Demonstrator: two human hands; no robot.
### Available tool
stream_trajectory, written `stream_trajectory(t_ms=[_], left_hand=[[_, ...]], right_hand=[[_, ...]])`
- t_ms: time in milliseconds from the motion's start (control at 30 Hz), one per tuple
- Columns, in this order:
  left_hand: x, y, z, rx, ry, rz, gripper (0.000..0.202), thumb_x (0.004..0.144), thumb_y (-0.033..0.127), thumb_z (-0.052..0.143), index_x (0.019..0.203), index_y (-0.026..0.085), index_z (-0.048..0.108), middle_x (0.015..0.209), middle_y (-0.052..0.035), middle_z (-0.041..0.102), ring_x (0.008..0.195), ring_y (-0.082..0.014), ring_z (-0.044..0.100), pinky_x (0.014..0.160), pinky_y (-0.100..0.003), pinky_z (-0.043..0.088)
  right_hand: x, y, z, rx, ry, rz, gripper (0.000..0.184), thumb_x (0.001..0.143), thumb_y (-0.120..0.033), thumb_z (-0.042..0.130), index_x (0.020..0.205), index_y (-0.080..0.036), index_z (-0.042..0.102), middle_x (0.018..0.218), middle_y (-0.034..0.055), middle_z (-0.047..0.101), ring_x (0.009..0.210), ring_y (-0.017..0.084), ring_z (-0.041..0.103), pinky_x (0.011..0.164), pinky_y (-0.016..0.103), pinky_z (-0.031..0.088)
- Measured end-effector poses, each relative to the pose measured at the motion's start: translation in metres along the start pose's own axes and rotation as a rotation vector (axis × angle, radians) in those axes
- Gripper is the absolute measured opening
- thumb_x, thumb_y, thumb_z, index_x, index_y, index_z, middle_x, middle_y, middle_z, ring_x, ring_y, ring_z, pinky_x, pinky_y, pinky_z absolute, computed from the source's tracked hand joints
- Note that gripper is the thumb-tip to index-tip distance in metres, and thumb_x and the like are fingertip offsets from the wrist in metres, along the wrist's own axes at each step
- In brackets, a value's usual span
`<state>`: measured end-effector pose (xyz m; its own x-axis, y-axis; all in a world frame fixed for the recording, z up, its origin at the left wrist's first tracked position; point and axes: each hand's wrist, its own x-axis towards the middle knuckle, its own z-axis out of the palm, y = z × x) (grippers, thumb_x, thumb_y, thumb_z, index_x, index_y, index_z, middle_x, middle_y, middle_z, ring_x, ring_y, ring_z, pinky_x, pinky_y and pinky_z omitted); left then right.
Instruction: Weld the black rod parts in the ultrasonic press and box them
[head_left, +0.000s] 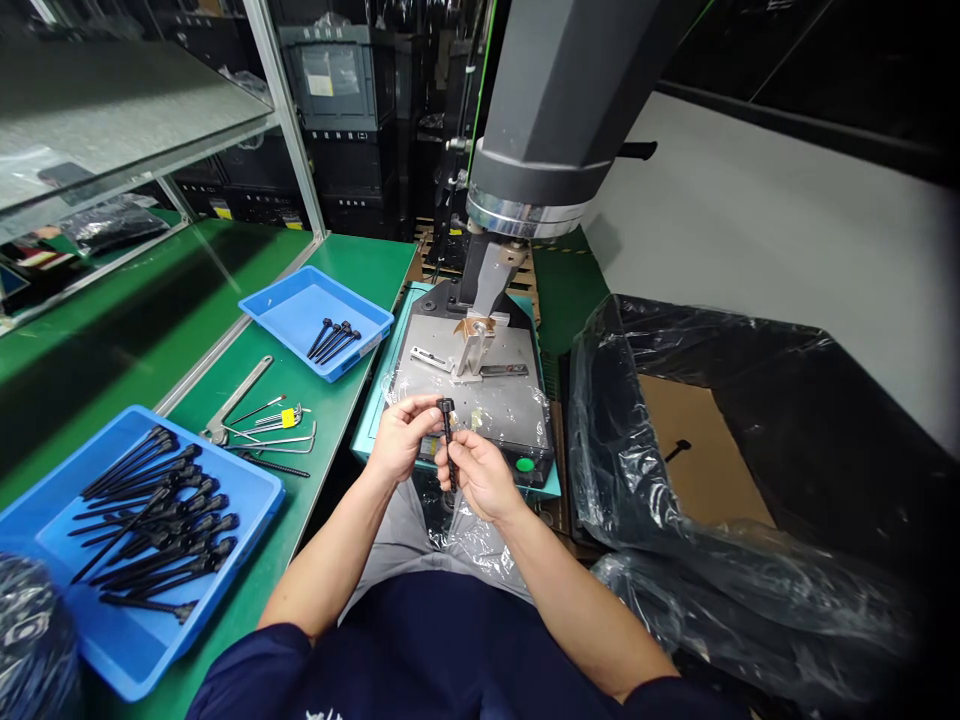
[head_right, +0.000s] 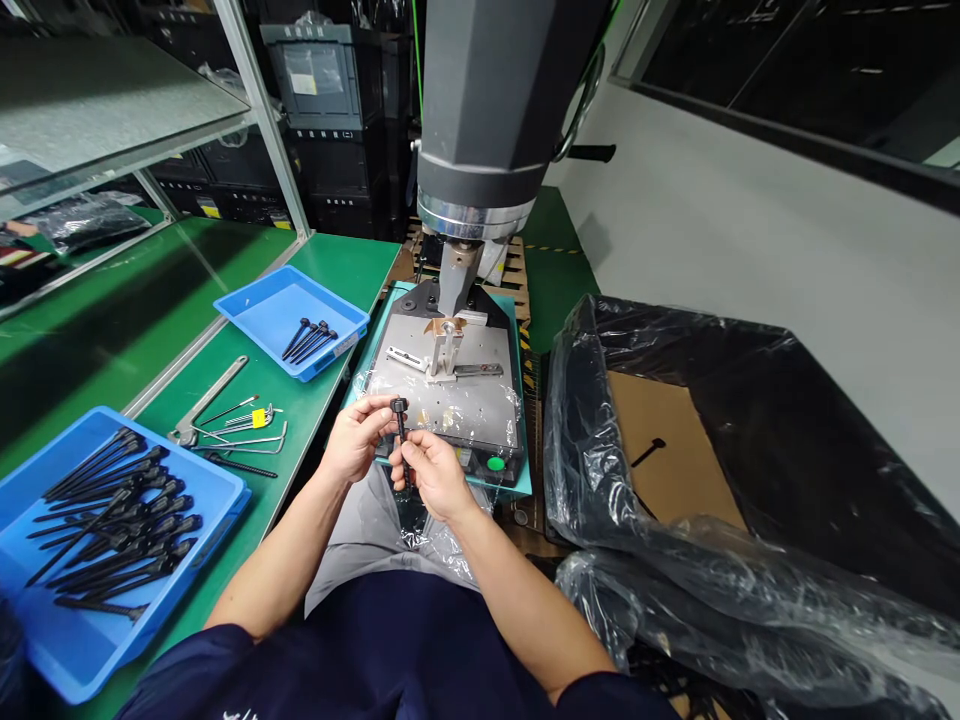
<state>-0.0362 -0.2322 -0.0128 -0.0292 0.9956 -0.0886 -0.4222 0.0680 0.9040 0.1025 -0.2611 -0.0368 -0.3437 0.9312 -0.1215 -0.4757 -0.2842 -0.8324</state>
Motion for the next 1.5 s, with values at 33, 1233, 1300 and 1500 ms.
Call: stream_trajectory(t_ms=[33, 1233, 1300, 1500], left_hand=[[0.0002, -0.0004, -0.0001, 0.000, -0.001, -0.001, 0.036, 0.067, 0.035, 0.083, 0.096, 0.016, 0.074, 0.090, -0.0058, 0.072, 0.071, -0.0113, 0.062, 0.070, -0.026, 0.051], [0.0008, -0.0004, 0.0016, -0.016, -0.019, -0.013, 0.035, 0.065, 0.034, 0.084, 0.092, 0.015, 0.074, 0.087, -0.0050, 0.071, 0.071, -0.0112, 0.062, 0.070, -0.025, 0.051], [0.0010, -0.0004, 0.0016, -0.016, -0.017, -0.016, 0.035, 0.065, 0.034, 0.084, 0.092, 0.015, 0.074, 0.087, -0.0048, 0.071, 0.071, -0.0110, 0.061, 0.069, -0.024, 0.051], [0.0016, -0.0012, 0.0005, -0.013, -0.009, -0.016, 0.035, 0.065, 0.034, 0.083, 0.093, 0.015, 0.073, 0.084, -0.0039, 0.070, 0.069, -0.0111, 0.061, 0.070, -0.025, 0.050]], right_hand=[[-0.0002, 0.0002, 0.0003, -0.003, 0.004, -0.001, 0.033, 0.078, -0.045, 0.079, 0.088, -0.018, 0.062, 0.072, -0.0008, 0.065, 0.055, 0.011, 0.059, 0.047, 0.021, 0.049], [-0.0007, 0.0026, 0.0027, -0.019, 0.086, -0.035, 0.036, 0.073, -0.040, 0.082, 0.086, -0.020, 0.055, 0.069, -0.0022, 0.064, 0.054, 0.011, 0.058, 0.044, 0.021, 0.051], [-0.0004, 0.0033, 0.0020, -0.021, 0.093, -0.039, 0.036, 0.074, -0.039, 0.082, 0.086, -0.020, 0.054, 0.069, -0.0024, 0.064, 0.054, 0.011, 0.058, 0.044, 0.021, 0.051], [0.0001, 0.0038, 0.0018, -0.030, 0.095, -0.049, 0.034, 0.074, -0.038, 0.081, 0.086, -0.021, 0.054, 0.068, -0.0031, 0.063, 0.053, 0.011, 0.057, 0.043, 0.021, 0.050]])
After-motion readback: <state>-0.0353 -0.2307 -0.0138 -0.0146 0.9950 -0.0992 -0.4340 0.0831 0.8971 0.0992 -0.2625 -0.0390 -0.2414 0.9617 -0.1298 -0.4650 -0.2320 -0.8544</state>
